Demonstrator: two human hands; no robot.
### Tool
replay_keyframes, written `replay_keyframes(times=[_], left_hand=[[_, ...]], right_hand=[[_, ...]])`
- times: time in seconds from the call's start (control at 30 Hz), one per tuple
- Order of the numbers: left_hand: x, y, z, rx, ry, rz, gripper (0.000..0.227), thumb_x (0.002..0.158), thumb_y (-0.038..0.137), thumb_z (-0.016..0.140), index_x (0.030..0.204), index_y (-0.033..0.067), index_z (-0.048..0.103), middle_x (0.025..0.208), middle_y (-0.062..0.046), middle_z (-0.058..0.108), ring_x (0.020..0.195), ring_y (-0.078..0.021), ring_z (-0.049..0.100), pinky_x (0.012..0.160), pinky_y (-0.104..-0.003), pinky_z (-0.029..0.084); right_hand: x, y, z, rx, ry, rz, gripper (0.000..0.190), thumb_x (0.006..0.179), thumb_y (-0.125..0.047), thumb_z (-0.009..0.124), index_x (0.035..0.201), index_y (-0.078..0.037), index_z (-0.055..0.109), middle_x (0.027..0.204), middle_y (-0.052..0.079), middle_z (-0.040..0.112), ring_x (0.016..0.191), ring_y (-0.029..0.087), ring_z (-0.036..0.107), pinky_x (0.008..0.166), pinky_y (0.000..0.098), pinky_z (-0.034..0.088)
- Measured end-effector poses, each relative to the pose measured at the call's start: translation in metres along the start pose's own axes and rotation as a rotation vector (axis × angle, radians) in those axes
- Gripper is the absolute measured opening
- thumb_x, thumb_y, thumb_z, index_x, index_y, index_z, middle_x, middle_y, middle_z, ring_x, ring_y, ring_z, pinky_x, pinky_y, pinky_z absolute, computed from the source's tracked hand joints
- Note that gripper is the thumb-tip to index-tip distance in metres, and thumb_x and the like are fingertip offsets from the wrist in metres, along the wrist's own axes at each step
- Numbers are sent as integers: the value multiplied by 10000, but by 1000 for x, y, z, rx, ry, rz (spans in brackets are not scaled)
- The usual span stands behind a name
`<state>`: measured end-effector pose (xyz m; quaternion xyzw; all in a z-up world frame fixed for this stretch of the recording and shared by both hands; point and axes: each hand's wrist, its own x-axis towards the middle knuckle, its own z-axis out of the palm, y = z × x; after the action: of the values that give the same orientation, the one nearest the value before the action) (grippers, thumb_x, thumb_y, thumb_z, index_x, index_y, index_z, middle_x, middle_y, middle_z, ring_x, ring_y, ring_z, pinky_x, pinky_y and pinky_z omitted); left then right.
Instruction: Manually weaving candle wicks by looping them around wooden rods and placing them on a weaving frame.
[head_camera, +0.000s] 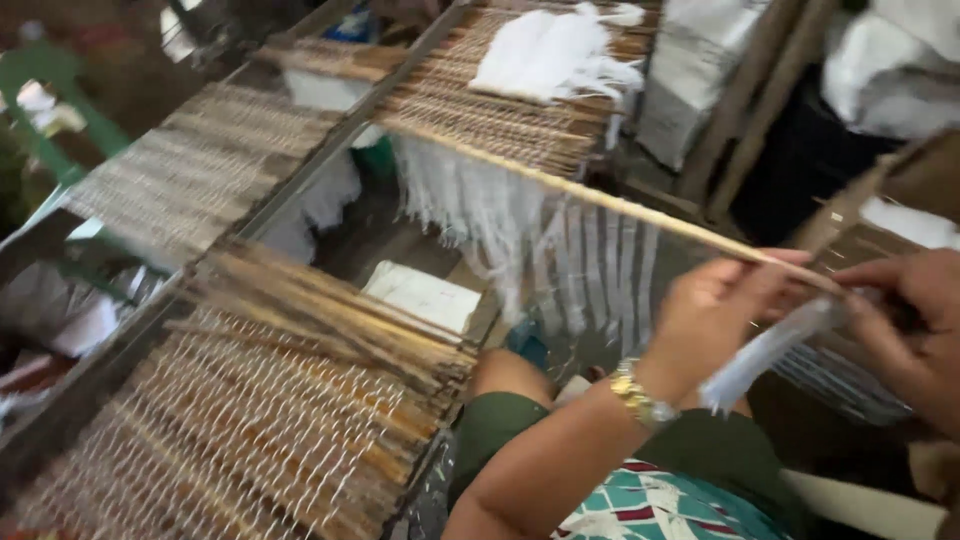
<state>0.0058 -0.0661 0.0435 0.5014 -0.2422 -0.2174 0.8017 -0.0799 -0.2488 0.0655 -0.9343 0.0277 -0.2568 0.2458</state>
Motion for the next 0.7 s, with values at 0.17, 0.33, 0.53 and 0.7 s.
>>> replay_keyframes(times=[0.17,0.33,0.53,0.7], left_hand=[[-11,23,-17,133,93,173,408,1065,394,529,1285,98,704,1064,-59,753,941,-89,662,761,-218,510],[-30,29,-2,481,-20,140,392,901,399,647,1158,113,720,1119,-72,734,982,-155,701,832,-285,549],[-40,15,-13,357,-92,290,210,963,265,700,1068,83,710,1062,-62,700,975,-156,687,857,-276,560],[-43,16,-19,369,-91,172,217,1002,272,642,1093,91,721,1075,-36,721,961,-143,683,811,-284,542]], right_hand=[[-5,-58,-37,-78,-3,-66,298,1073,-164,531,1247,-85,760,992,76,760,867,235,698,782,356,488],[-22,-68,-26,70,-8,239,282,1093,-248,494,1246,-185,722,648,11,571,517,160,454,545,323,340],[-24,-70,-16,112,-2,225,217,1018,-220,614,1192,-155,727,786,-21,658,616,111,519,613,270,395],[-22,-73,-12,107,-31,232,286,1007,-148,520,1196,-177,733,673,-14,626,491,144,454,529,309,352]])
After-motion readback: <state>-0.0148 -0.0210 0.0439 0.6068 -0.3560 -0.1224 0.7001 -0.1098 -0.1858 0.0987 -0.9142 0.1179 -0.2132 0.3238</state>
